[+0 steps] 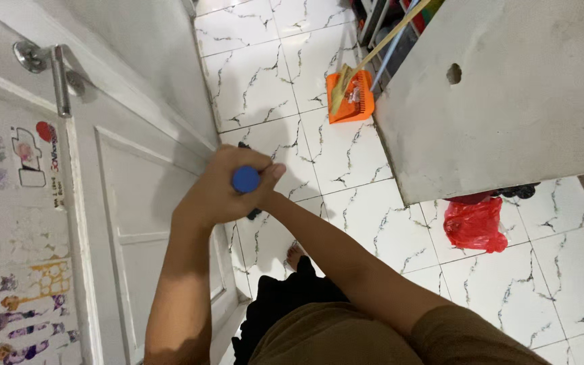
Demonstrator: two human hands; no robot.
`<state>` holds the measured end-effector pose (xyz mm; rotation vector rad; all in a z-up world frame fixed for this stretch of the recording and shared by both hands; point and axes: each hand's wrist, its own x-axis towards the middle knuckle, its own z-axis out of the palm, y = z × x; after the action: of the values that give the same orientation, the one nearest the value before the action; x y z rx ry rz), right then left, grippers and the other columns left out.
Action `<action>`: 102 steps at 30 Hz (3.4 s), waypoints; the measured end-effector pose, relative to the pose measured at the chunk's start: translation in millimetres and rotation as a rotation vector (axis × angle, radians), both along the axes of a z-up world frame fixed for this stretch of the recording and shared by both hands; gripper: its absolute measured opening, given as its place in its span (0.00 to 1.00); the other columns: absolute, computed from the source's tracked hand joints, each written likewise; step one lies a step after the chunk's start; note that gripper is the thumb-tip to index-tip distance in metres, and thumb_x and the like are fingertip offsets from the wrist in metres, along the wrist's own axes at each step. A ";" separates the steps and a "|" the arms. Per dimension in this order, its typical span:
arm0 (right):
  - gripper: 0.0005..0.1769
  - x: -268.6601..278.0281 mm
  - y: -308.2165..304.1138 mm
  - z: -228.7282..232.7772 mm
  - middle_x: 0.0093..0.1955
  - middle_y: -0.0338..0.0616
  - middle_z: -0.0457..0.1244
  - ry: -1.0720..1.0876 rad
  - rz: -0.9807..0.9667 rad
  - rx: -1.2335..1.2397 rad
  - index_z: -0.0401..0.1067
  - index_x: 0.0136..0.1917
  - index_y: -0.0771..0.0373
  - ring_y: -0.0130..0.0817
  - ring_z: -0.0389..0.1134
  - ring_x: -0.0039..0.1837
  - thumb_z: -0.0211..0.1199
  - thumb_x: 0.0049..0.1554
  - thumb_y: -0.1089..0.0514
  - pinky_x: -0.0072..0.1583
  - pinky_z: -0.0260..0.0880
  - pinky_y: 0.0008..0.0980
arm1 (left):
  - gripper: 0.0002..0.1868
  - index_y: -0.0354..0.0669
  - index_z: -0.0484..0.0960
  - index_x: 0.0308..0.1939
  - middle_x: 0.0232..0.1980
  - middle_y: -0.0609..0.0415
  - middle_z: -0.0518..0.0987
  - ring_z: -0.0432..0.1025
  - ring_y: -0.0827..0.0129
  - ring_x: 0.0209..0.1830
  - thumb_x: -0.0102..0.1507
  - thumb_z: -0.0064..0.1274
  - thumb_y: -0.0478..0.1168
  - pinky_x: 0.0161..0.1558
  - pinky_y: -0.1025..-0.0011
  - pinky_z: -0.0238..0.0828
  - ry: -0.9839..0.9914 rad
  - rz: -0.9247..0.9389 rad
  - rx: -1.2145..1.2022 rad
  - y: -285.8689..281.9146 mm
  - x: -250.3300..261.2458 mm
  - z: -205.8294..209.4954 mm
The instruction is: The person mops a white tiled floor using a mop with a blue head and a white handle, moving through a room and through a doorway.
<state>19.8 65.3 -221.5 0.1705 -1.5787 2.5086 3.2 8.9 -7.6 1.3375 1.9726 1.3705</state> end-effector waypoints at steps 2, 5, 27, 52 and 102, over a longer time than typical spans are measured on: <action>0.07 3.6 7.5 3.8 0.39 0.47 0.68 0.018 -0.026 0.122 0.76 0.44 0.64 0.34 0.71 0.42 0.65 0.55 0.58 0.44 0.70 0.33 | 0.12 0.37 0.79 0.28 0.22 0.54 0.75 0.69 0.73 0.19 0.64 0.60 0.37 0.24 0.73 0.64 0.011 -0.013 0.149 -7.1 1.8 5.0; 0.07 12.8 21.7 -0.5 0.39 0.49 0.69 -0.001 -0.062 0.371 0.76 0.44 0.64 0.38 0.71 0.41 0.64 0.54 0.59 0.44 0.70 0.35 | 0.12 0.37 0.80 0.26 0.18 0.55 0.72 0.66 0.73 0.16 0.64 0.61 0.37 0.22 0.72 0.59 -0.031 0.031 0.095 -22.3 -0.9 17.2; 0.17 86.6 143.3 -154.0 0.27 0.52 0.64 -0.054 -0.376 1.226 0.69 0.29 0.64 0.52 0.67 0.32 0.67 0.58 0.60 0.37 0.68 0.45 | 0.21 0.34 0.77 0.30 0.30 0.53 0.79 0.71 0.74 0.29 0.75 0.44 0.42 0.34 0.74 0.71 -0.332 0.204 0.119 -36.6 39.1 -116.9; 0.08 97.1 -14.8 -11.8 0.36 0.49 0.69 0.044 0.079 0.027 0.75 0.41 0.62 0.39 0.70 0.37 0.64 0.57 0.55 0.44 0.69 0.38 | 0.22 0.31 0.66 0.20 0.19 0.46 0.61 0.55 0.60 0.18 0.65 0.59 0.33 0.26 0.65 0.54 0.016 0.057 -0.043 -15.3 114.0 18.3; 0.07 263.7 -126.9 -17.9 0.37 0.49 0.68 0.063 -0.001 0.113 0.74 0.40 0.65 0.41 0.69 0.39 0.68 0.52 0.59 0.44 0.68 0.38 | 0.18 0.34 0.74 0.21 0.18 0.49 0.68 0.60 0.62 0.16 0.66 0.56 0.35 0.24 0.67 0.57 0.027 -0.019 -0.022 -132.4 277.0 31.0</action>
<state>283.5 -61.6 -239.4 0.2614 -1.6952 2.3894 280.1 -123.5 23.4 1.3680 1.9810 1.3247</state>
